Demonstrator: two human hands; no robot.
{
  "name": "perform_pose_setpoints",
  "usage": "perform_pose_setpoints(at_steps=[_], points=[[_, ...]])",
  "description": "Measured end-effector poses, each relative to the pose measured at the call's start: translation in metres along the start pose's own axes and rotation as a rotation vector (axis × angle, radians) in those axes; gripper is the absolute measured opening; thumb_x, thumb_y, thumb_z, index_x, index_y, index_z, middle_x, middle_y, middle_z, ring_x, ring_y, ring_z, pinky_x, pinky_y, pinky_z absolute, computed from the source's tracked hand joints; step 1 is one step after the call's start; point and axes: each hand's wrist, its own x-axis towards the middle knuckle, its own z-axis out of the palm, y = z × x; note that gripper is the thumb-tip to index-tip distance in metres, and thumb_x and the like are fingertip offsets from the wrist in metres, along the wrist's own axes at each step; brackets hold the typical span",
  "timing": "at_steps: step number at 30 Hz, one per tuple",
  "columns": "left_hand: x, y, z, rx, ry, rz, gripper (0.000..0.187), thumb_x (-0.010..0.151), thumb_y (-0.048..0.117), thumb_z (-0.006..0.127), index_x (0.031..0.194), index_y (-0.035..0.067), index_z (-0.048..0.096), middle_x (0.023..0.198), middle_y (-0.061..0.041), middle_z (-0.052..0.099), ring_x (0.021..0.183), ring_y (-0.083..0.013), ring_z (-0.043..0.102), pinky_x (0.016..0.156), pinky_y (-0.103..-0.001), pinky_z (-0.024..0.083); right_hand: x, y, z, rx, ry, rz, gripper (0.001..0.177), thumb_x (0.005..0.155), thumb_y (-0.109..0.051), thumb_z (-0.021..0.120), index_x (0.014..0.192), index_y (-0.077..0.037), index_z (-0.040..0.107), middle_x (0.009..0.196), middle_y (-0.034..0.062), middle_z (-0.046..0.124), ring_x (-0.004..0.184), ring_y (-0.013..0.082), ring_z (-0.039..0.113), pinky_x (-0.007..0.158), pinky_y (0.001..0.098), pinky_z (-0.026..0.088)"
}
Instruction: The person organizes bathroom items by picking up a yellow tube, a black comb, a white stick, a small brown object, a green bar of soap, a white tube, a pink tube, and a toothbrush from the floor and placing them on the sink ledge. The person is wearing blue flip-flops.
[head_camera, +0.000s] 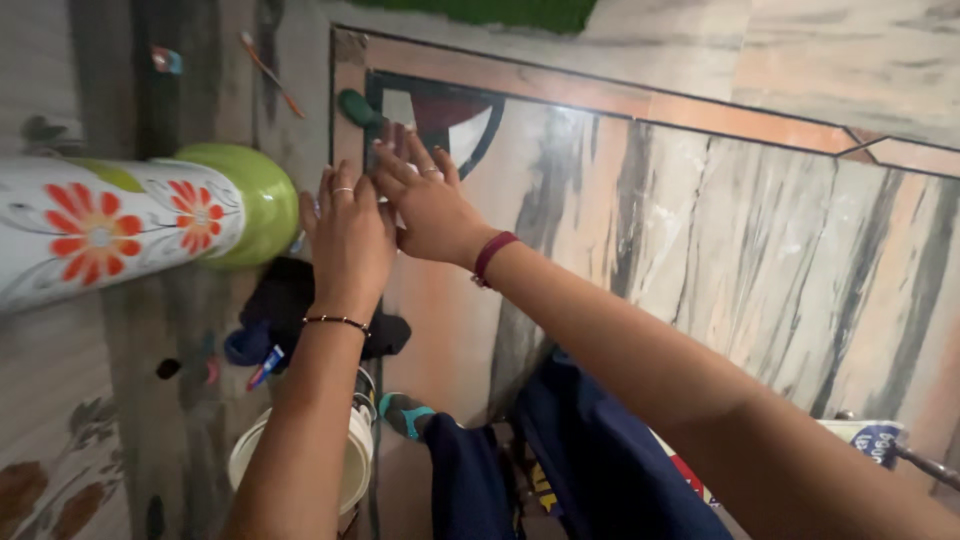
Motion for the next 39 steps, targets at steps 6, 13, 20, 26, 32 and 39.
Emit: perform_pose_setpoints(at_steps=[6, 13, 20, 26, 32, 39], points=[[-0.008, -0.036, 0.084, 0.013, 0.006, 0.006, 0.037, 0.092, 0.018, 0.070, 0.124, 0.000, 0.066, 0.144, -0.020, 0.054, 0.139, -0.0393, 0.047, 0.113, -0.063, 0.032, 0.011, 0.043, 0.093, 0.090, 0.015, 0.025, 0.068, 0.080, -0.011, 0.069, 0.144, -0.003, 0.050, 0.160, 0.0171, 0.037, 0.152, 0.0456, 0.023, 0.120, 0.0615, 0.024], [-0.014, -0.076, 0.187, -0.062, -0.009, -0.033, 0.035, 0.090, 0.017, 0.073, 0.120, 0.000, 0.067, 0.142, -0.021, 0.057, 0.132, -0.0385, 0.052, 0.109, -0.054, 0.039, 0.026, 0.098, 0.209, 0.140, 0.035, 0.022, 0.070, 0.080, -0.010, 0.072, 0.145, 0.000, 0.049, 0.157, 0.0227, 0.041, 0.149, 0.0457, 0.031, 0.121, 0.0542, 0.028], [-0.046, -0.132, 0.285, -0.280, -0.131, -0.218, 0.030, 0.093, 0.010, 0.068, 0.121, 0.001, 0.066, 0.139, -0.020, 0.060, 0.125, -0.0404, 0.057, 0.102, -0.050, 0.046, 0.024, 0.122, 0.315, 0.430, -0.151, 0.230, 0.070, 0.078, -0.004, 0.067, 0.145, -0.007, 0.048, 0.164, 0.0222, 0.035, 0.136, 0.0416, 0.051, 0.107, 0.0468, 0.047], [-0.095, -0.209, 0.380, -0.420, -0.093, -0.387, 0.041, 0.079, 0.003, 0.071, 0.120, -0.001, 0.065, 0.124, -0.024, 0.064, 0.118, -0.0435, 0.057, 0.099, -0.049, 0.046, 0.033, 0.124, 0.399, 0.245, -0.083, 0.048, 0.078, 0.075, -0.015, 0.081, 0.145, -0.003, 0.048, 0.154, 0.0241, 0.039, 0.130, 0.0478, 0.051, 0.107, 0.0512, 0.043], [-0.113, -0.257, 0.417, -0.466, -0.146, -0.531, 0.035, 0.091, 0.006, 0.067, 0.125, 0.002, 0.064, 0.122, -0.025, 0.065, 0.118, -0.0435, 0.059, 0.101, -0.049, 0.048, 0.043, 0.127, 0.446, 0.288, -0.269, 0.220, 0.072, 0.077, -0.010, 0.075, 0.144, -0.006, 0.049, 0.158, 0.0208, 0.037, 0.129, 0.0413, 0.054, 0.104, 0.0465, 0.047], [-0.084, -0.239, 0.416, -0.426, -0.012, -0.398, 0.047, 0.084, 0.004, 0.070, 0.130, 0.002, 0.060, 0.127, -0.025, 0.063, 0.115, -0.0468, 0.055, 0.091, -0.053, 0.045, 0.046, 0.133, 0.468, 0.381, -0.170, 0.260, 0.061, 0.083, -0.004, 0.066, 0.143, -0.007, 0.054, 0.159, 0.0173, 0.042, 0.133, 0.0392, 0.054, 0.105, 0.0448, 0.049]])
